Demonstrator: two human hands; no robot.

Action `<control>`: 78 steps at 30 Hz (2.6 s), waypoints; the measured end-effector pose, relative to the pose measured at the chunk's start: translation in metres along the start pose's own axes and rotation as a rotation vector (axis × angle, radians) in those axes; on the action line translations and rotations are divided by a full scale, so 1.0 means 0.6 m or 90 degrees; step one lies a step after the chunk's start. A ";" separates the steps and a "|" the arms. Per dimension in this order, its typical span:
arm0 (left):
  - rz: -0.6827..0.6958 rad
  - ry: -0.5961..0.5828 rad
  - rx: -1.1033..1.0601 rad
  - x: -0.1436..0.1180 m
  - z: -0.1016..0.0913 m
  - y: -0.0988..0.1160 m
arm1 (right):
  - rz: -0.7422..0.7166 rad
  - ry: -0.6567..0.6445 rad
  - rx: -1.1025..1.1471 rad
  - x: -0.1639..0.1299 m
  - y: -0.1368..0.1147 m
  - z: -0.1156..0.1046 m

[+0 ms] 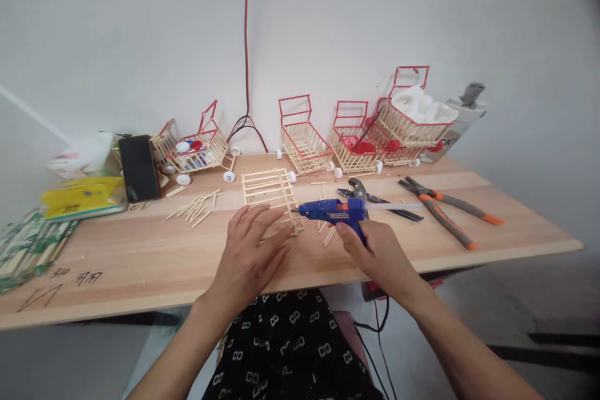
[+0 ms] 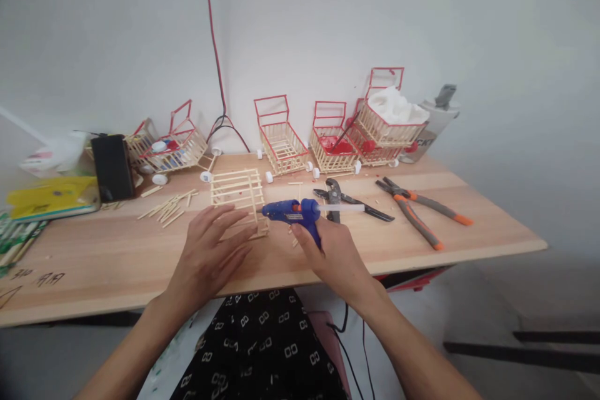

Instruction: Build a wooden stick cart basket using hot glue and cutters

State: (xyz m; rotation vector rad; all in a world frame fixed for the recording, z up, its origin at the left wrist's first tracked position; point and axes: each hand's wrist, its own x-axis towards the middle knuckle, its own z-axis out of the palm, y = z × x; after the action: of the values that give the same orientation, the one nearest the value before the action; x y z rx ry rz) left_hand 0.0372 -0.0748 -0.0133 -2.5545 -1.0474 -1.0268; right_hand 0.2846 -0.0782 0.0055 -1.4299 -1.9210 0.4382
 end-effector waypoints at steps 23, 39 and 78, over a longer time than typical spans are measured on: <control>-0.018 -0.010 -0.001 -0.009 0.002 -0.004 | 0.054 -0.031 0.161 -0.004 0.006 0.001; -0.009 -0.002 0.002 -0.010 0.002 -0.006 | 0.062 -0.038 0.111 -0.003 0.008 0.006; -0.058 -0.062 0.073 0.048 -0.008 -0.053 | 0.120 0.111 0.692 -0.003 0.066 0.037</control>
State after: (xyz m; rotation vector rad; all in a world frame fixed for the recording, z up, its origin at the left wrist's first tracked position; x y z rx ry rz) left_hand 0.0275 -0.0378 0.0071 -2.5066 -1.2203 -0.8430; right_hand 0.2971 -0.0634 -0.0356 -0.8468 -1.0622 1.1723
